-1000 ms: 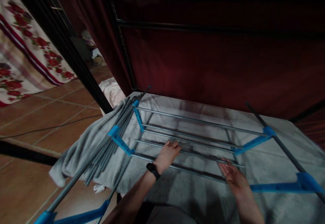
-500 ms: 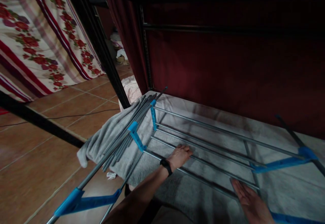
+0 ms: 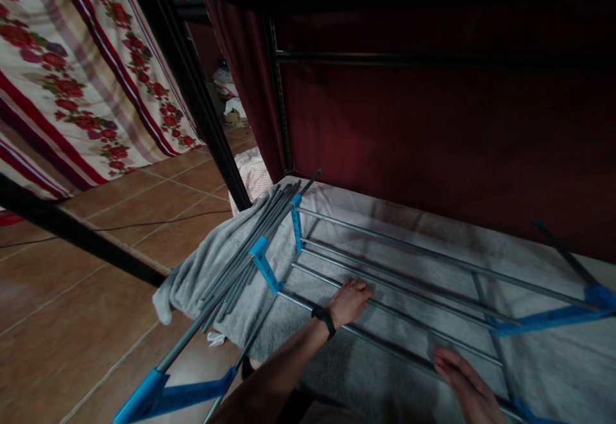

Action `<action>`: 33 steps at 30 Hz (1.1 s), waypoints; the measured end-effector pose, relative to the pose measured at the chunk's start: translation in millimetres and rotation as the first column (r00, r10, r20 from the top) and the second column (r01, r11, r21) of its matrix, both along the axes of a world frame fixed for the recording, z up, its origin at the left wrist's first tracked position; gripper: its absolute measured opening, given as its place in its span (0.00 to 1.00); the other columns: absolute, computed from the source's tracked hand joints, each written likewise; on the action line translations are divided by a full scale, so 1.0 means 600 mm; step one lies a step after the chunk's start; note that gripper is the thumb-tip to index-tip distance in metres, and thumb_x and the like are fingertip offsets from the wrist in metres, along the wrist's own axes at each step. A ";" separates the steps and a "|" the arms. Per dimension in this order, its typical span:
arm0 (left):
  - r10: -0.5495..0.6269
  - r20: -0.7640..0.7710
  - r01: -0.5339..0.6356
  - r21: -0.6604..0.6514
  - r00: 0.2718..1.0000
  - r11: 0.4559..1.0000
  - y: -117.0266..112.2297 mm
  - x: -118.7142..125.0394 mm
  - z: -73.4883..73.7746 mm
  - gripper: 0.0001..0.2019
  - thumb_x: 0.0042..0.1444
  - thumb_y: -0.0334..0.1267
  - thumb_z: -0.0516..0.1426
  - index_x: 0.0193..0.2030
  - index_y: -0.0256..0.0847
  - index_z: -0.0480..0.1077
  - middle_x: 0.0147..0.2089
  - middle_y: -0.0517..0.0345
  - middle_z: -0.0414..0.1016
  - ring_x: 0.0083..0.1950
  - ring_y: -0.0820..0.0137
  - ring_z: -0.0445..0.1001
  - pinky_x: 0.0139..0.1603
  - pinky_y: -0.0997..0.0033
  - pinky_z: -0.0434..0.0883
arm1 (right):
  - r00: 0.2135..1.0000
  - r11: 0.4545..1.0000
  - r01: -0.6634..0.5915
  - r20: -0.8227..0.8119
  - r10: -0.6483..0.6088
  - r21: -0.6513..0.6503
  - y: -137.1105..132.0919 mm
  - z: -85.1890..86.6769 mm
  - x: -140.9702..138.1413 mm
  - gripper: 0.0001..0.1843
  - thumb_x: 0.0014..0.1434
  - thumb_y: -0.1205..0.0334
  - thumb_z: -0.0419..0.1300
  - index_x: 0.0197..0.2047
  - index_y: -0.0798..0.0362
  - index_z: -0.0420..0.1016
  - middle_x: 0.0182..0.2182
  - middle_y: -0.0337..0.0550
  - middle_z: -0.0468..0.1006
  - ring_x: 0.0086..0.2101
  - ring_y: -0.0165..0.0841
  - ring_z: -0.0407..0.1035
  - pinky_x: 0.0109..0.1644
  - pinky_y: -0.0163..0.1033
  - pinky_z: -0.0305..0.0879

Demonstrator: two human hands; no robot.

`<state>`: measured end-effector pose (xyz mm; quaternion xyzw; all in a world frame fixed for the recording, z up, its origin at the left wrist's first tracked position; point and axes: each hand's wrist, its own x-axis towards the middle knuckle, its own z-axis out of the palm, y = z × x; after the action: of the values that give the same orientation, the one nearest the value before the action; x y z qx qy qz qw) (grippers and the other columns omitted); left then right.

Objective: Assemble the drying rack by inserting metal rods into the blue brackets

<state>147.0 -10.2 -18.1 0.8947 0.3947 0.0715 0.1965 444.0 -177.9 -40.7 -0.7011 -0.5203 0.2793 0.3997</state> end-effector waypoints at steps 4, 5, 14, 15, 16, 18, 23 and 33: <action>0.020 -0.031 -0.020 0.018 0.999 1.000 -0.006 0.001 -0.001 0.10 0.70 0.36 0.55 0.53 0.43 0.75 0.53 0.51 0.76 0.60 0.61 0.70 0.64 0.59 0.66 | 0.996 0.997 0.055 -0.072 -0.058 -0.053 0.002 -0.022 -0.009 0.21 0.56 0.41 0.63 0.43 0.46 0.85 0.44 0.45 0.87 0.45 0.44 0.82 0.46 0.42 0.81; 0.026 -0.031 -0.025 0.020 0.999 0.999 -0.007 0.002 -0.002 0.10 0.69 0.36 0.55 0.53 0.43 0.75 0.53 0.51 0.75 0.60 0.61 0.70 0.65 0.59 0.66 | 0.998 0.999 0.042 -0.051 -0.043 -0.019 0.002 -0.030 -0.011 0.19 0.57 0.43 0.62 0.43 0.45 0.85 0.44 0.44 0.86 0.45 0.43 0.81 0.46 0.42 0.80; 0.079 0.031 -0.078 -0.015 0.996 0.997 -0.004 0.002 -0.011 0.11 0.67 0.33 0.57 0.53 0.44 0.76 0.54 0.52 0.75 0.59 0.61 0.70 0.66 0.59 0.66 | 0.993 0.980 -0.093 0.088 0.078 0.175 -0.002 -0.046 -0.045 0.15 0.65 0.55 0.57 0.46 0.44 0.84 0.48 0.46 0.83 0.50 0.38 0.78 0.53 0.40 0.77; 0.081 0.036 -0.081 -0.017 0.996 0.997 -0.003 0.002 -0.010 0.11 0.67 0.32 0.57 0.53 0.44 0.76 0.54 0.52 0.75 0.59 0.61 0.71 0.67 0.59 0.66 | 0.991 0.979 -0.104 0.096 0.088 0.174 -0.001 -0.041 -0.051 0.15 0.65 0.57 0.56 0.46 0.44 0.84 0.48 0.47 0.82 0.51 0.38 0.78 0.54 0.40 0.77; 0.082 0.039 -0.082 -0.018 0.996 0.996 -0.002 0.002 -0.009 0.12 0.67 0.31 0.56 0.53 0.43 0.76 0.54 0.52 0.76 0.59 0.61 0.71 0.67 0.58 0.67 | 0.990 0.979 -0.116 0.103 0.100 0.168 -0.001 -0.035 -0.058 0.15 0.65 0.58 0.55 0.46 0.45 0.83 0.48 0.47 0.82 0.52 0.38 0.77 0.56 0.41 0.76; 0.076 0.042 -0.075 -0.015 0.996 0.997 0.002 0.001 -0.008 0.12 0.67 0.30 0.55 0.53 0.43 0.76 0.54 0.52 0.76 0.59 0.61 0.71 0.67 0.58 0.67 | 0.988 0.981 -0.119 0.117 0.101 0.154 -0.001 -0.025 -0.070 0.16 0.63 0.63 0.53 0.46 0.45 0.82 0.49 0.46 0.81 0.53 0.37 0.76 0.59 0.42 0.74; 0.061 0.032 -0.061 0.007 0.998 0.998 0.011 0.000 -0.007 0.15 0.67 0.28 0.54 0.55 0.43 0.76 0.54 0.51 0.77 0.59 0.61 0.73 0.66 0.58 0.68 | 0.980 0.977 -0.091 0.192 0.053 0.193 -0.007 -0.022 -0.103 0.22 0.57 0.73 0.51 0.48 0.46 0.80 0.54 0.47 0.79 0.57 0.39 0.73 0.64 0.48 0.71; 0.031 0.006 -0.031 0.056 1.000 0.998 0.017 -0.001 -0.001 0.16 0.71 0.31 0.50 0.57 0.43 0.76 0.55 0.49 0.80 0.59 0.60 0.77 0.64 0.57 0.72 | 0.904 0.941 -0.181 0.426 0.044 0.285 -0.008 -0.046 -0.133 0.33 0.54 0.79 0.49 0.60 0.48 0.75 0.53 0.48 0.78 0.54 0.41 0.70 0.61 0.53 0.71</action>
<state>146.7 0.1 -18.5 0.8935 0.4059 0.0877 0.1711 364.3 -183.0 -68.3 -0.6390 -0.6711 0.0600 0.3710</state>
